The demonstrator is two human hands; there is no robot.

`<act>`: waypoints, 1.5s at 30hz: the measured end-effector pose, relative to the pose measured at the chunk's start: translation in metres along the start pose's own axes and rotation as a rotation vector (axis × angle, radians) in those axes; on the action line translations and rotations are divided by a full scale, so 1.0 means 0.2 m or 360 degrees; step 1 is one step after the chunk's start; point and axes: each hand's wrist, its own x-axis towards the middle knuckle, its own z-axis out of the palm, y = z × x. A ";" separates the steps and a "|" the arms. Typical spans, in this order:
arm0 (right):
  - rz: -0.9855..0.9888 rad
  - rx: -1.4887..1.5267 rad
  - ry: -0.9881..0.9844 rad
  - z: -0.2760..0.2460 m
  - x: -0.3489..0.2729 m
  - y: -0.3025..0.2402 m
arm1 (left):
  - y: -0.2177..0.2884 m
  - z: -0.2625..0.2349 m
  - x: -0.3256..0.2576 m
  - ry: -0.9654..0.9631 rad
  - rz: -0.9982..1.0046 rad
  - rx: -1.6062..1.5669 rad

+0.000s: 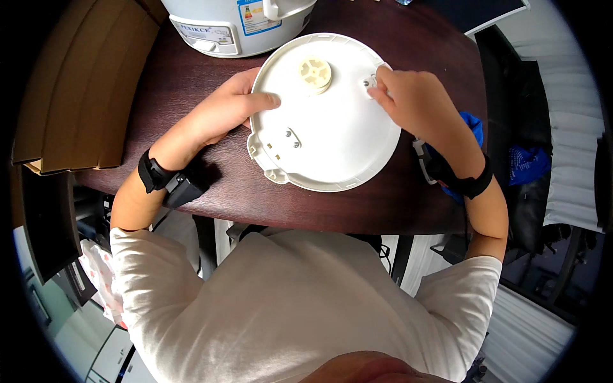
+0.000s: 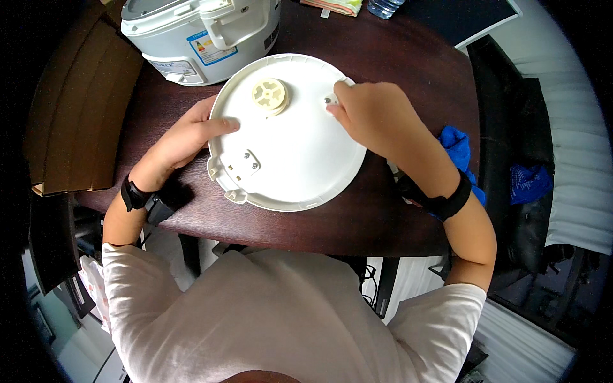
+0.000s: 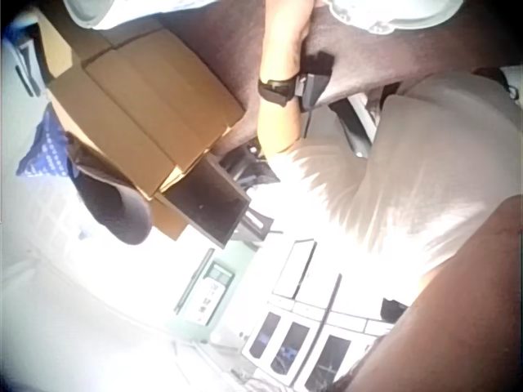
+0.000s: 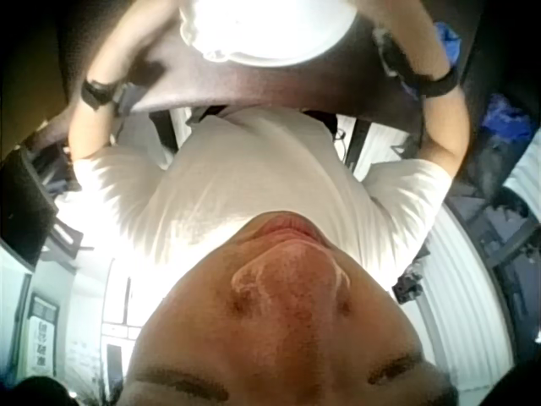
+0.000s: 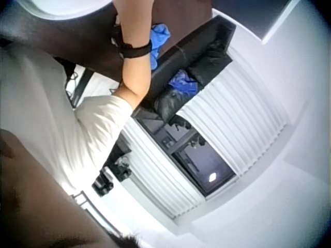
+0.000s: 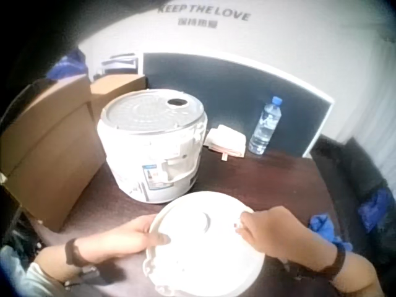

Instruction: The person assembles a white plastic lid component of a rice cooker. They use a screwdriver to tighten screws into the lid's mounting points, securing a central plastic piece. The person handles the lid and screwdriver throughout the process, working at a table.

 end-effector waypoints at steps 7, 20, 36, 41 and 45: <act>-0.0069 0.0015 -0.0132 0.04 0.00 0.00 | 0.01 0.00 -0.01 -0.0028 -0.0025 -0.0011; 0.0638 0.0284 -0.0277 -0.13 -0.20 -0.03 | 0.04 0.00 -0.04 -0.0022 0.0100 -0.0032; 0.0859 0.1455 0.0568 0.11 -0.72 0.05 | 0.09 0.05 0.02 -0.0044 0.0153 -0.0030; 0.1102 0.2521 0.0401 0.03 -0.65 0.07 | 0.10 0.05 0.02 -0.0113 0.0131 -0.0085; 0.0959 0.1569 -0.0219 -0.14 -0.57 0.02 | 0.09 0.05 0.01 -0.0095 0.0143 -0.0072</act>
